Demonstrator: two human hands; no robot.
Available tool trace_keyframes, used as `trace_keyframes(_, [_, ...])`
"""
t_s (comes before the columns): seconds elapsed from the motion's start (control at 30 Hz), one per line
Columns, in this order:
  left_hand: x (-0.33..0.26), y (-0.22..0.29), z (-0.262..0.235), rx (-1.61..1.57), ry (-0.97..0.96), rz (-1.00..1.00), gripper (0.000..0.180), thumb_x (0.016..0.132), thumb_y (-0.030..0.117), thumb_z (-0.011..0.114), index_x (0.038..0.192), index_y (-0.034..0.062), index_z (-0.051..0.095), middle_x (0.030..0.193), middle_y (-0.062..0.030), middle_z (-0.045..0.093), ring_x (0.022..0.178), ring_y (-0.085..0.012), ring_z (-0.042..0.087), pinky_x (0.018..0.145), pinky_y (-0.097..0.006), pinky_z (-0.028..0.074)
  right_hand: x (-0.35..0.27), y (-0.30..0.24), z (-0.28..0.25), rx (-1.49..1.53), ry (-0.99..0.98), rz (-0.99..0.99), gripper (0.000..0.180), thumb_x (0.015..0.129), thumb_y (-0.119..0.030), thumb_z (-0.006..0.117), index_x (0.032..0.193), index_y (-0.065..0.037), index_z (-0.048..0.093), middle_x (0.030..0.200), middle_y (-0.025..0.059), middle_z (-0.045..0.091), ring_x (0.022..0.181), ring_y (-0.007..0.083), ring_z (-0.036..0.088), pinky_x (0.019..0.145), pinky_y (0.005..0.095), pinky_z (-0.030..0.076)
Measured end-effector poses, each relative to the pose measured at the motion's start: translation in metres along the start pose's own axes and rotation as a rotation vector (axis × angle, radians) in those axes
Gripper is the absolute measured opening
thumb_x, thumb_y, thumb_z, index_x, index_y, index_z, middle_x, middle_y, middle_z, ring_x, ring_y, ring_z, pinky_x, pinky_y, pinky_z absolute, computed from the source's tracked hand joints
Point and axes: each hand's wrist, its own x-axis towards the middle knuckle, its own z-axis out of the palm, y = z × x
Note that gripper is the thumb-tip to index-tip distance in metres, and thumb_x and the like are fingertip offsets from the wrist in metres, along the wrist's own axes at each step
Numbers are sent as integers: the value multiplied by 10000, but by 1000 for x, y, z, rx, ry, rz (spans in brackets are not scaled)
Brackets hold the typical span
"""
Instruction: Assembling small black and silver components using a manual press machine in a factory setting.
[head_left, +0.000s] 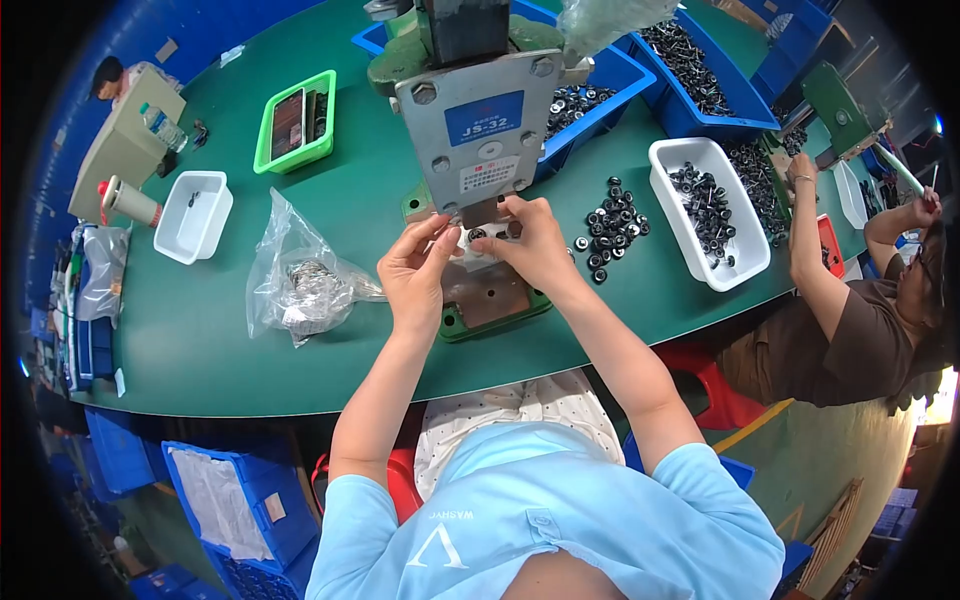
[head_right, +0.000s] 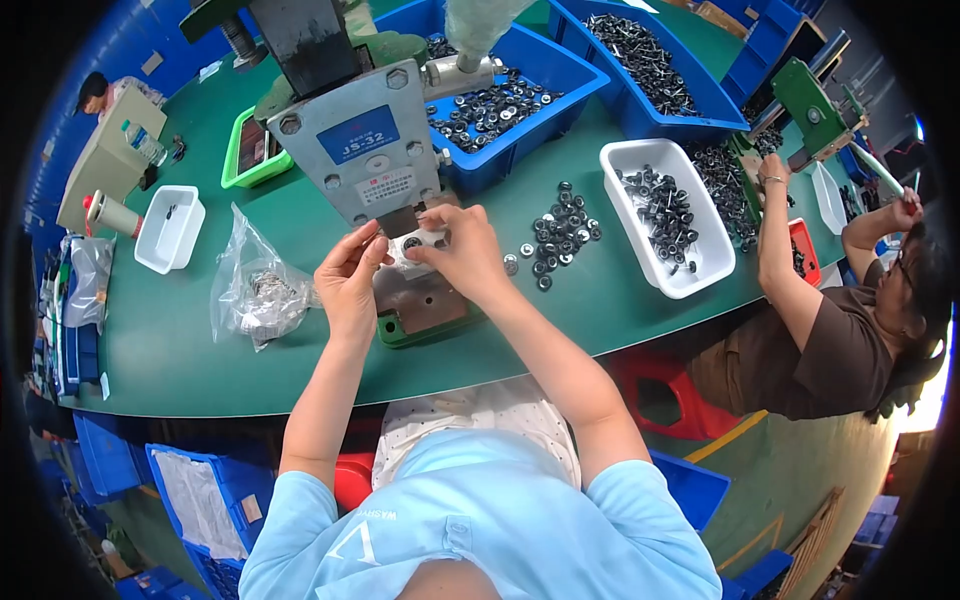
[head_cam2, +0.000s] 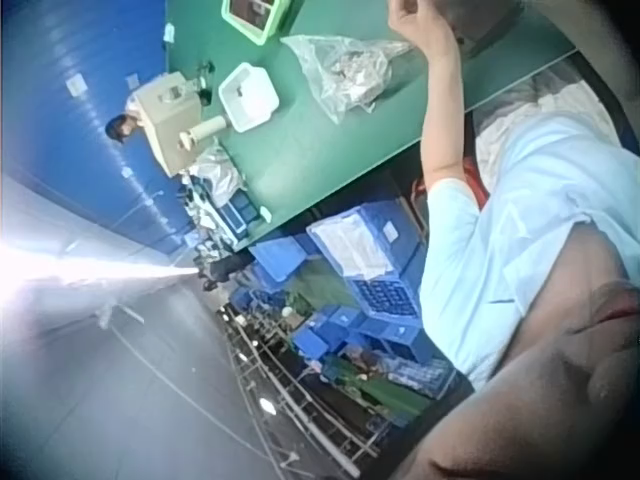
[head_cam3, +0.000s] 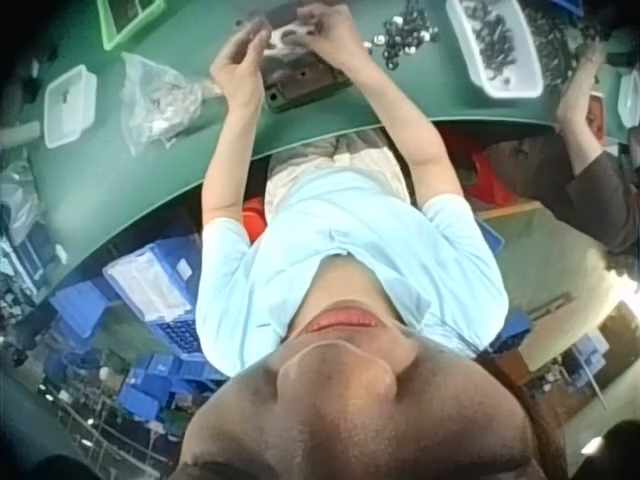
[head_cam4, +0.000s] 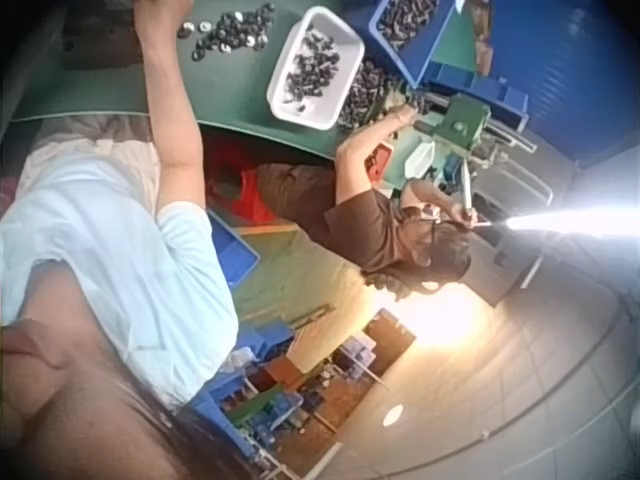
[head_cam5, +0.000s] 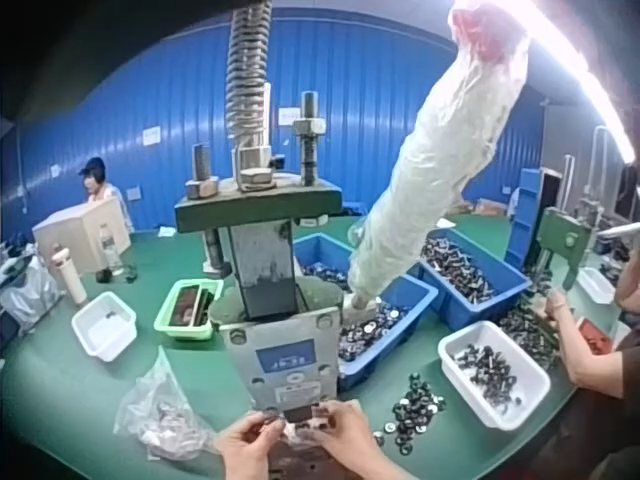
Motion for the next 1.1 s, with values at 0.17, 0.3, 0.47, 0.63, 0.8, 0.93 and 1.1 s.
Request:
trace_keyframes(0.17, [3, -6, -1, -121, -16, -32, 191, 810, 34, 658, 991, -25, 650, 899, -75, 621, 762, -119, 584, 656, -237, 486, -5, 4, 2, -73, -11, -42, 408, 630, -219, 791, 970, -64, 625, 971, 50, 610, 952, 237, 470, 765, 335, 448])
trace_keyframes(0.3, [5, 0, -9, -175, 61, -4, 171, 838, 65, 633, 985, -20, 653, 913, -84, 624, 755, -132, 588, 657, -247, 488, -10, 14, 11, -131, 106, -242, 439, 650, -190, 788, 995, -31, 569, 986, 66, 547, 959, 233, 453, 775, 319, 414])
trace_keyframes(0.47, [-4, 26, -12, -70, 198, 78, 256, 885, 121, 581, 1091, -31, 590, 975, -137, 641, 837, -192, 637, 665, -259, 525, -9, 10, 9, -159, 145, -235, 422, 658, -185, 775, 997, -41, 570, 1019, 59, 565, 1000, 247, 436, 820, 351, 382])
trace_keyframes(0.63, [-38, 29, -2, -105, 98, -219, 328, 915, 140, 530, 1196, -29, 516, 953, -174, 634, 805, -218, 653, 666, -250, 545, -15, 5, 6, -162, 194, -265, 363, 691, -200, 744, 1000, -80, 596, 1011, 42, 585, 1003, 231, 448, 840, 348, 354])
trace_keyframes(0.8, [-37, 15, 11, -55, -38, -399, 305, 869, 82, 592, 1124, -83, 556, 925, -151, 639, 814, -192, 652, 729, -239, 534, -31, 9, -3, -142, 207, -240, 287, 717, -155, 695, 985, -89, 616, 994, 11, 604, 1028, 218, 447, 886, 353, 341])
trace_keyframes(0.93, [-17, 5, 18, -12, -35, -323, 254, 848, 53, 610, 1043, -107, 589, 890, -142, 648, 800, -170, 650, 732, -226, 529, -36, 18, -8, -83, 211, -229, 222, 726, -118, 667, 945, -92, 641, 982, 4, 625, 1038, 211, 448, 928, 349, 331])
trace_keyframes(1.1, [-4, 2, 23, 7, 21, -243, 211, 825, 40, 635, 979, -104, 617, 843, -139, 654, 760, -172, 653, 714, -237, 530, -40, 20, -19, -43, 238, -205, 188, 735, -99, 659, 923, -91, 652, 983, 12, 630, 1041, 206, 447, 927, 339, 335])
